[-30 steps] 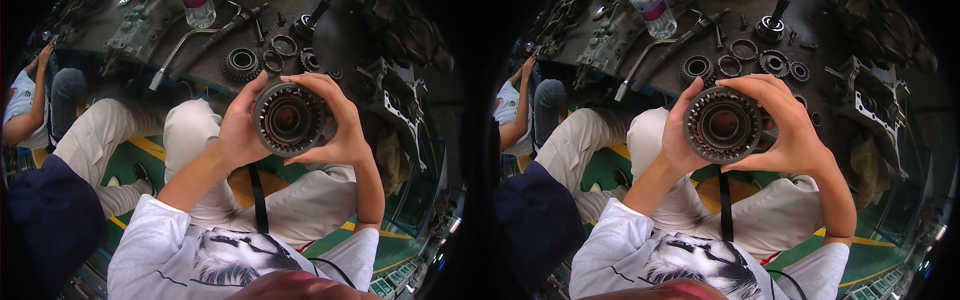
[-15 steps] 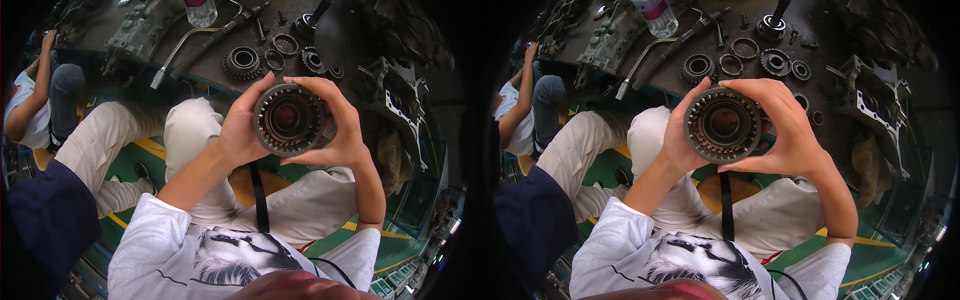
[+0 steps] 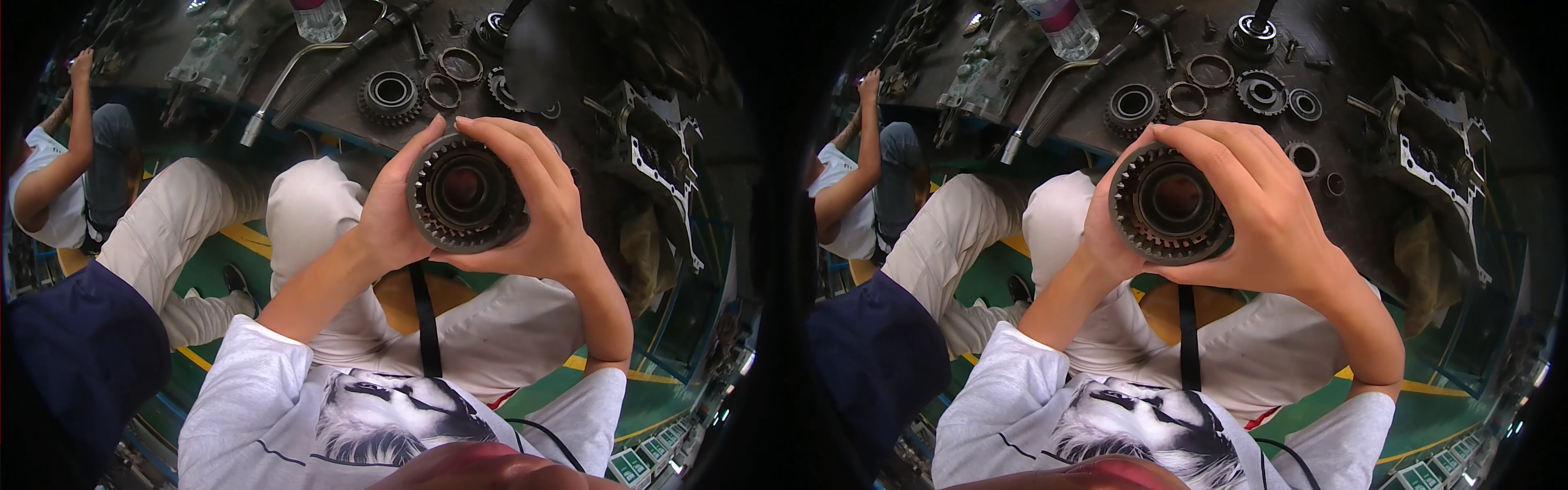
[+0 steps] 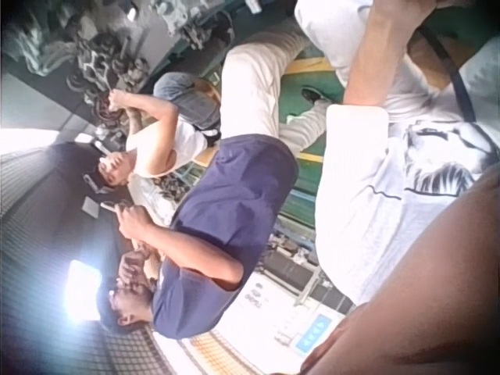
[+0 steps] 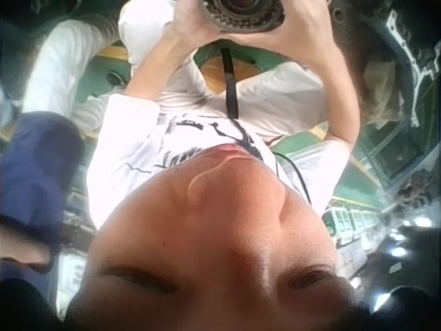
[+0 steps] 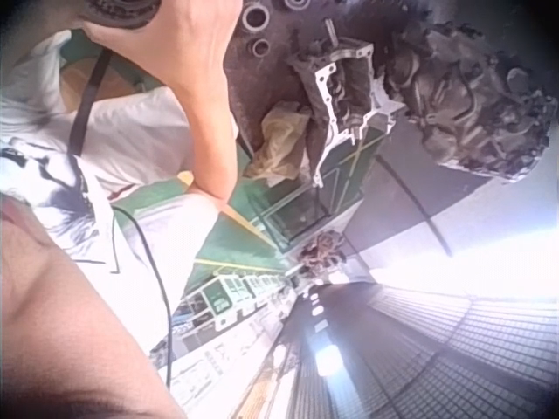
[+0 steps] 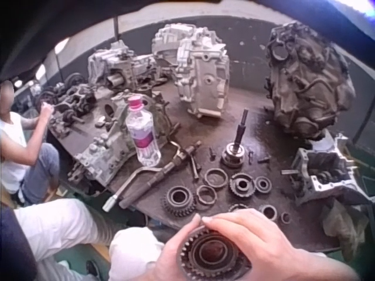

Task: The person handles a large gear assembly by hand, then slides a smaller gear and a metal shaft into the central hub, checking the fit as they assemble the transmission parts on a workbench.

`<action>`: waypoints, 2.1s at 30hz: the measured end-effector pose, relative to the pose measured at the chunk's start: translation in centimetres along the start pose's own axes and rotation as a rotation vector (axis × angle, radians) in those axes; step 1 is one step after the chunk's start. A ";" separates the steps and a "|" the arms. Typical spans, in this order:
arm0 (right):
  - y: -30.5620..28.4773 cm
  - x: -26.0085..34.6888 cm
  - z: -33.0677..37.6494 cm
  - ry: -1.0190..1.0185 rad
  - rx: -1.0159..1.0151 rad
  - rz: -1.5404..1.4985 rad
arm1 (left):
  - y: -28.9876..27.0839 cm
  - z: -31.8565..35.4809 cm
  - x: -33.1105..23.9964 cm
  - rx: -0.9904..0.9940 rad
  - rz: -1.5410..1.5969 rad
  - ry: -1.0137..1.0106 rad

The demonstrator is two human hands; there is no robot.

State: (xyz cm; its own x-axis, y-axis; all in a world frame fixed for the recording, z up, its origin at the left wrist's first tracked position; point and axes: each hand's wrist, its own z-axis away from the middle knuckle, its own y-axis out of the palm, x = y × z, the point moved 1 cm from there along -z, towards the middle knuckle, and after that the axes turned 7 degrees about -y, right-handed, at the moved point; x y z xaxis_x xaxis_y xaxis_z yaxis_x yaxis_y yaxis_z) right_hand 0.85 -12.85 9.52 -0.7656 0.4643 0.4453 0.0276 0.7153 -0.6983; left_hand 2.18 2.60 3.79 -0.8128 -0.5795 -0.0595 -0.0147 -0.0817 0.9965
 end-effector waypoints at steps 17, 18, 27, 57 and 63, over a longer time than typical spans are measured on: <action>0.5 0.2 -0.1 0.033 -0.055 0.037 | 0.0 0.5 -0.1 -0.101 -0.035 0.051; 0.5 0.2 0.0 0.024 -0.041 0.054 | -0.1 0.5 -0.2 -0.101 -0.035 0.051; 0.6 0.4 0.0 0.057 -0.059 0.019 | -1.1 0.5 -0.4 0.031 0.030 -0.014; 1.3 -0.6 -0.4 0.017 0.031 0.187 | 0.2 -0.5 -0.7 0.044 0.054 0.034; 2.8 -2.1 -0.2 -0.068 -0.161 0.241 | -0.4 -1.2 -0.6 0.072 0.038 0.094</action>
State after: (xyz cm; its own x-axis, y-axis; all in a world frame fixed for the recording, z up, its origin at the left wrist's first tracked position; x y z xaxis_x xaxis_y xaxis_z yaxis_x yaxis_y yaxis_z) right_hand 2.63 -11.70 6.76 -0.7661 0.5983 0.2348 0.3110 0.6648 -0.6793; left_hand 3.40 2.02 3.38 -0.7557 -0.6545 -0.0236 -0.0293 -0.0022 0.9996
